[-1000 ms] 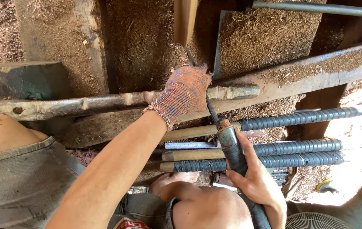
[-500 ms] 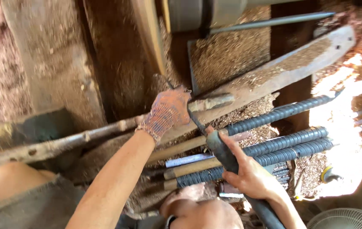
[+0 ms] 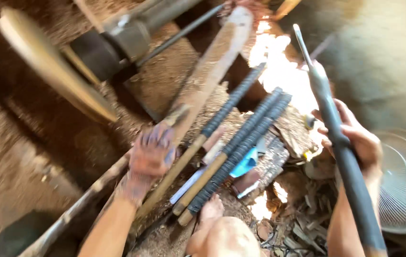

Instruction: Shaping and sanding a wooden piece on a lathe using handheld tools

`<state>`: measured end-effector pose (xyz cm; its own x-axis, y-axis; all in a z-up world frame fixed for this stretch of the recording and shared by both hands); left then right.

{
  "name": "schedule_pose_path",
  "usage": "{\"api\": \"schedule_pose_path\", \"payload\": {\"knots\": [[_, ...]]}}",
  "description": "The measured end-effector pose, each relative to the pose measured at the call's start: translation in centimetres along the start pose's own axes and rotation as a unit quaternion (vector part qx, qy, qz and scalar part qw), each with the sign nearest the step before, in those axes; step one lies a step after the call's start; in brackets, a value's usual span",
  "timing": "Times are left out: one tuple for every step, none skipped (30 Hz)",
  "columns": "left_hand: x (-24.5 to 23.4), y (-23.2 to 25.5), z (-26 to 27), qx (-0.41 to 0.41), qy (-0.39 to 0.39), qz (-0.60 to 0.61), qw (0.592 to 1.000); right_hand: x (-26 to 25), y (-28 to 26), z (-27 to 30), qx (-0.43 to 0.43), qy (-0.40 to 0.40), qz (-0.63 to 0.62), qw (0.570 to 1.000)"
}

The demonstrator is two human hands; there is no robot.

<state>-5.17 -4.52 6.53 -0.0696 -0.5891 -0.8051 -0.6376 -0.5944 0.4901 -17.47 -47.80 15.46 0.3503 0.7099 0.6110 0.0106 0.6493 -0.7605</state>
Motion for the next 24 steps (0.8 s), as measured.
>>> {"api": "schedule_pose_path", "payload": {"knots": [[0.2,1.2,1.1,-0.014,0.020,0.029,0.999,0.6,-0.3,-0.4,0.005,0.004,0.035,0.999],[0.1,2.3,2.3,-0.032,0.040,0.055,0.997,1.2,-0.5,-1.1,0.014,0.005,0.067,0.998],[1.5,2.9,4.8,-0.021,0.041,0.061,0.997,-1.0,-0.3,-2.7,0.003,0.011,0.069,0.998],[2.9,3.1,7.5,-0.063,0.039,0.097,0.993,-3.3,0.4,-4.3,0.021,0.014,0.078,0.997],[4.3,3.2,10.3,-0.104,0.036,0.133,0.985,-5.7,1.0,-5.9,0.038,0.017,0.086,0.995],[4.7,3.0,11.9,-0.099,0.034,0.134,0.985,-2.0,2.9,-5.4,0.033,0.021,0.084,0.996],[5.9,2.5,13.5,-0.148,-0.088,-0.007,0.985,1.4,3.9,-5.0,-0.119,0.076,0.134,0.981],[7.1,1.9,15.2,-0.191,-0.204,-0.149,0.949,5.0,4.8,-4.5,-0.267,0.133,0.182,0.937],[8.0,1.2,16.8,-0.185,-0.203,-0.149,0.950,-0.4,9.3,-7.7,-0.273,0.137,0.181,0.935],[8.8,0.2,18.2,-0.189,-0.179,-0.185,0.948,-5.7,13.8,-11.3,-0.092,0.223,0.258,0.936],[9.6,-0.8,19.5,-0.193,-0.156,-0.220,0.944,-10.0,17.5,-14.9,0.096,0.297,0.320,0.895],[16.6,-5.4,24.5,-0.188,-0.154,-0.222,0.944,-6.3,18.0,-14.5,0.092,0.299,0.316,0.896],[21.9,-10.4,29.4,-0.324,-0.158,-0.386,0.849,-2.6,18.4,-14.4,0.081,0.270,0.354,0.892],[25.5,-14.5,33.4,-0.442,-0.154,-0.529,0.708,1.1,19.0,-14.2,0.072,0.244,0.389,0.885],[20.4,-10.9,28.4,-0.437,-0.153,-0.532,0.709,-1.0,21.5,-13.7,0.070,0.248,0.385,0.886],[14.2,-7.5,22.4,-0.402,-0.291,-0.340,0.799,-2.9,23.6,-13.4,0.025,0.241,0.487,0.839],[4.8,-3.1,16.8,-0.345,-0.412,-0.127,0.834,-4.7,25.9,-13.1,-0.019,0.231,0.582,0.779],[4.6,-3.7,16.3,-0.345,-0.413,-0.128,0.833,-4.5,25.3,-11.8,-0.018,0.232,0.581,0.780],[4.6,-4.4,16.1,-0.391,-0.440,-0.086,0.804,-4.2,24.7,-10.6,-0.025,0.209,0.594,0.776],[4.6,-5.0,16.0,-0.434,-0.465,-0.042,0.770,-4.0,24.2,-9.2,-0.030,0.186,0.608,0.771],[3.9,-4.7,15.4,-0.434,-0.467,-0.042,0.769,-3.6,23.2,-7.7,-0.028,0.188,0.607,0.771],[3.2,-4.8,14.7,-0.444,-0.467,-0.074,0.761,-3.4,22.1,-6.3,0.013,0.218,0.611,0.761],[2.5,-4.8,13.9,-0.454,-0.466,-0.105,0.752,-3.2,21.1,-4.9,0.055,0.247,0.614,0.748],[1.2,-4.1,12.2,-0.453,-0.467,-0.107,0.752,-4.3,21.5,-4.2,0.055,0.249,0.612,0.749]]}}
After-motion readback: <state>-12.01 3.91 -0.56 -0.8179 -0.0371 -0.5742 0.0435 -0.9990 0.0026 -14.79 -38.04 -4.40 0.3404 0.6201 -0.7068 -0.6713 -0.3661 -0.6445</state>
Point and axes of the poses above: each hand's wrist, its own z-axis away from the middle knuckle, its own x-axis out of the palm, y = z × x, the point moved 3 cm from there along -z, towards the middle knuckle, and after that the axes turned 11 degrees about -x, right-handed, at the moved point
